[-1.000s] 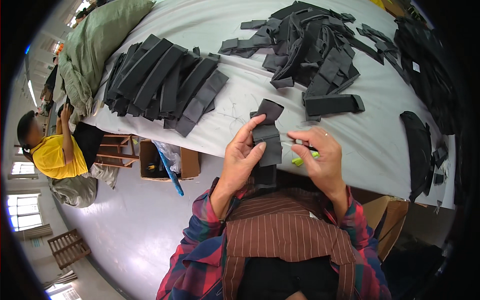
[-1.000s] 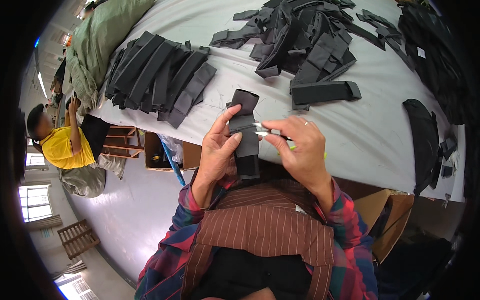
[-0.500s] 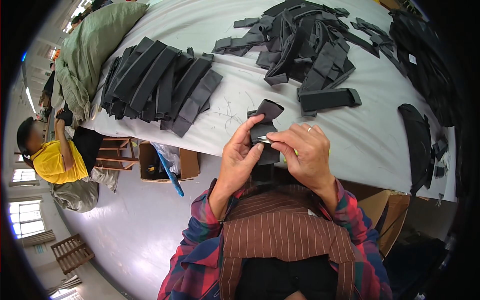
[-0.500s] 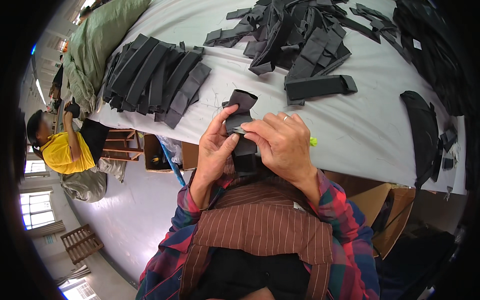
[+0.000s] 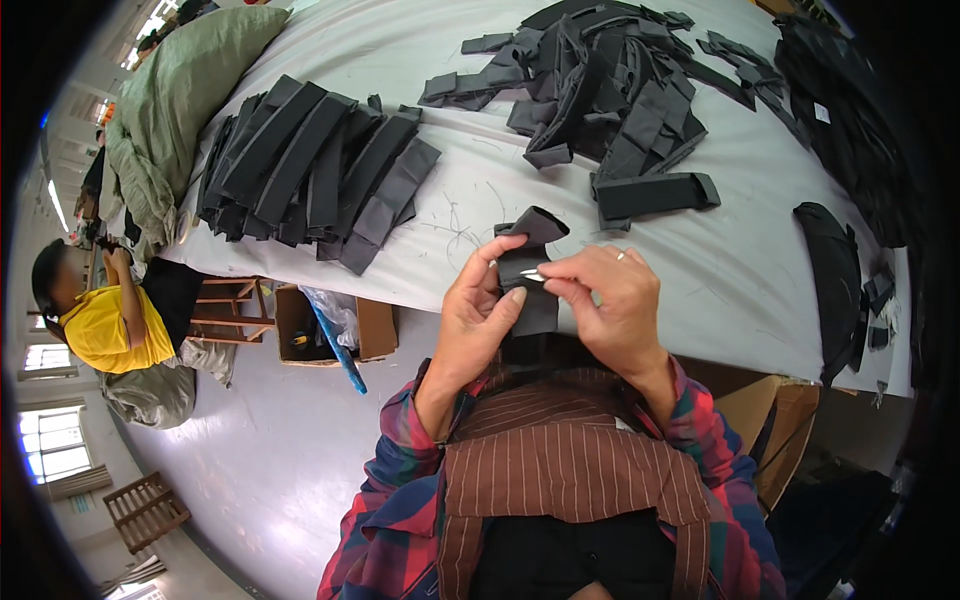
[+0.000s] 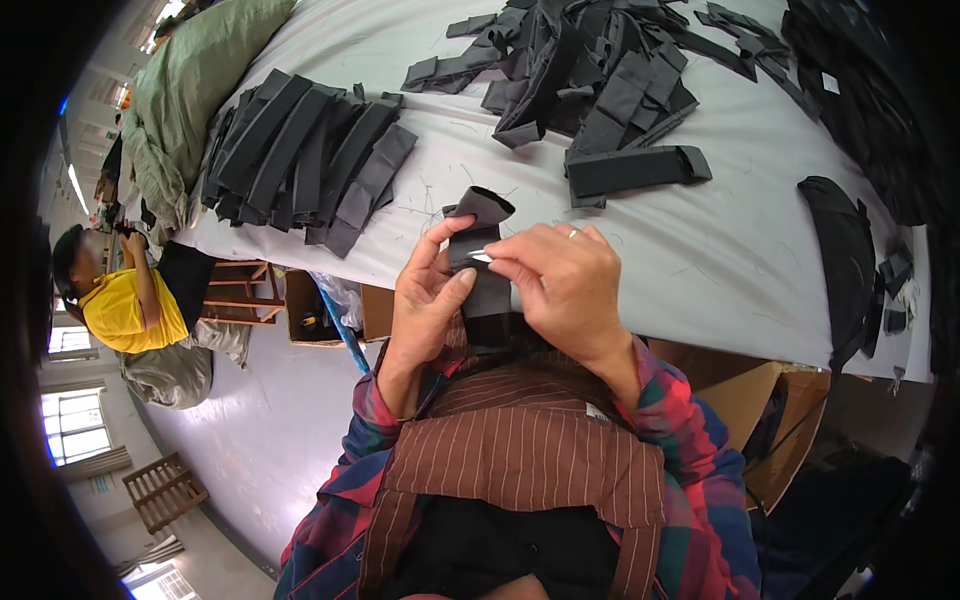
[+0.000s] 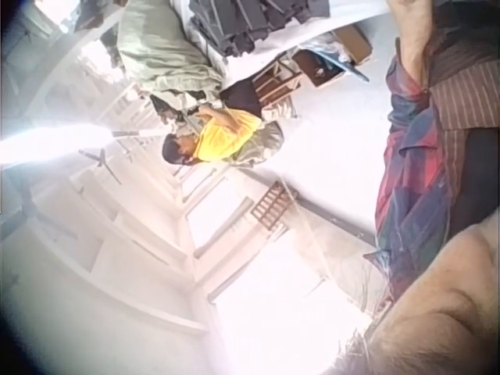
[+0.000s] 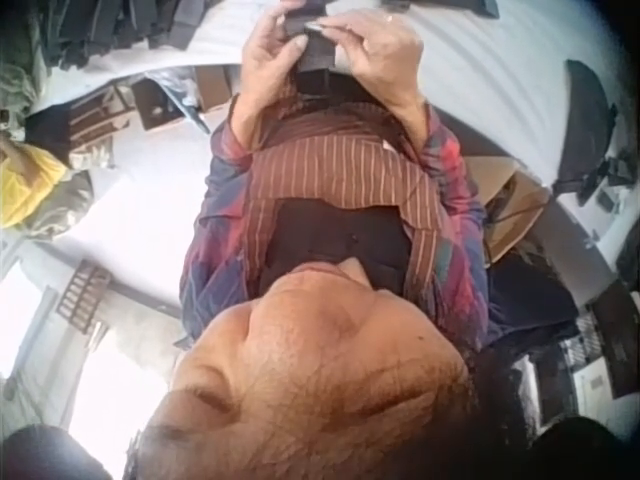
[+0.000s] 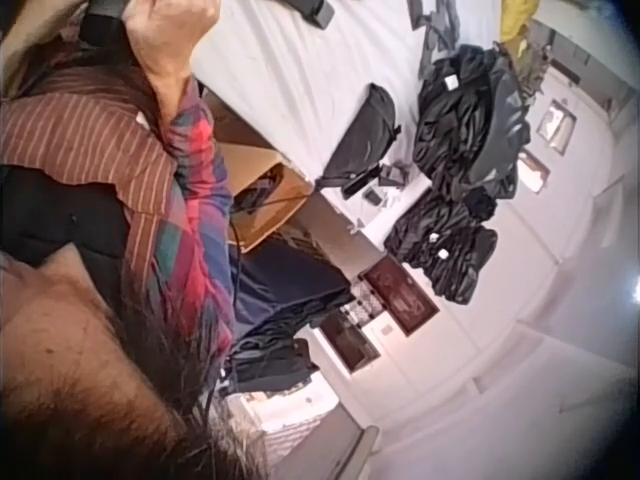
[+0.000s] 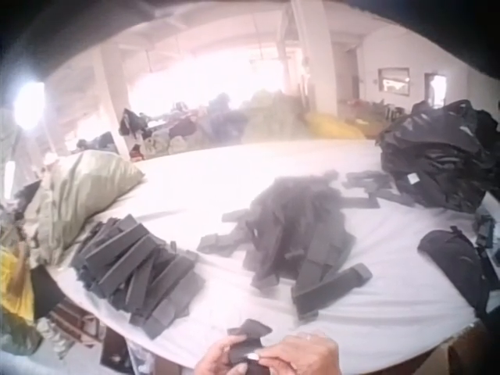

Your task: Trimming excess threads or material from small black fabric pieces using small nippers.

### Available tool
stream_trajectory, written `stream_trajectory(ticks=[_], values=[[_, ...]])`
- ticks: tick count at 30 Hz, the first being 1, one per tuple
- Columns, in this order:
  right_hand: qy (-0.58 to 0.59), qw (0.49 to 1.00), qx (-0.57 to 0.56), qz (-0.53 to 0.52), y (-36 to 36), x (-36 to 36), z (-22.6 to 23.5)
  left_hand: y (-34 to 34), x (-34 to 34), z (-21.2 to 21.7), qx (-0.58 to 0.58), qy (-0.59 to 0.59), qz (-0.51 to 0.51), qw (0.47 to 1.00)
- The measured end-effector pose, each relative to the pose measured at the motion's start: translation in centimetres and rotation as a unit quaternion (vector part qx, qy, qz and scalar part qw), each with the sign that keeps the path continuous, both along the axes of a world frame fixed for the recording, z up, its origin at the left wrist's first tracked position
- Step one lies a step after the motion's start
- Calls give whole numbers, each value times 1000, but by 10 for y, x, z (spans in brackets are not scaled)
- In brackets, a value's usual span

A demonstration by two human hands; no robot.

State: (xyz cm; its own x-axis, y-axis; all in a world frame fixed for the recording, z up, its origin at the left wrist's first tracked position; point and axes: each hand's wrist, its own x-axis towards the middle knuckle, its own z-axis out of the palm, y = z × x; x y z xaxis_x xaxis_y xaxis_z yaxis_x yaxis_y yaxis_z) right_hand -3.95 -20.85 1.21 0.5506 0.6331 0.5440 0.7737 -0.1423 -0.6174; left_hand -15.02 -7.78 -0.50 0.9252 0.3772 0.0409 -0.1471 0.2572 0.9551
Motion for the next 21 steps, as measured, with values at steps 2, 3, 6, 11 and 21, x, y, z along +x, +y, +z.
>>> stream_trajectory(ticks=[2, 3, 6, 11, 21], values=[[32, 999, 14, -11, -6, 4, 0, 3, -1, 7, -97, 18, -26, 995], [62, 998, 7, -17, -10, 6, 3, 2, -1, 6, -97, 20, -1, 995], [96, 995, -3, -13, -15, 7, 6, 4, 0, 8, -103, 23, 3, 994], [74, 997, -6, -7, -16, 7, 4, 2, 1, 10, -121, 18, 6, 992], [14, 999, -30, -15, -14, 5, 6, 1, 0, 10, -121, 29, -8, 992]])
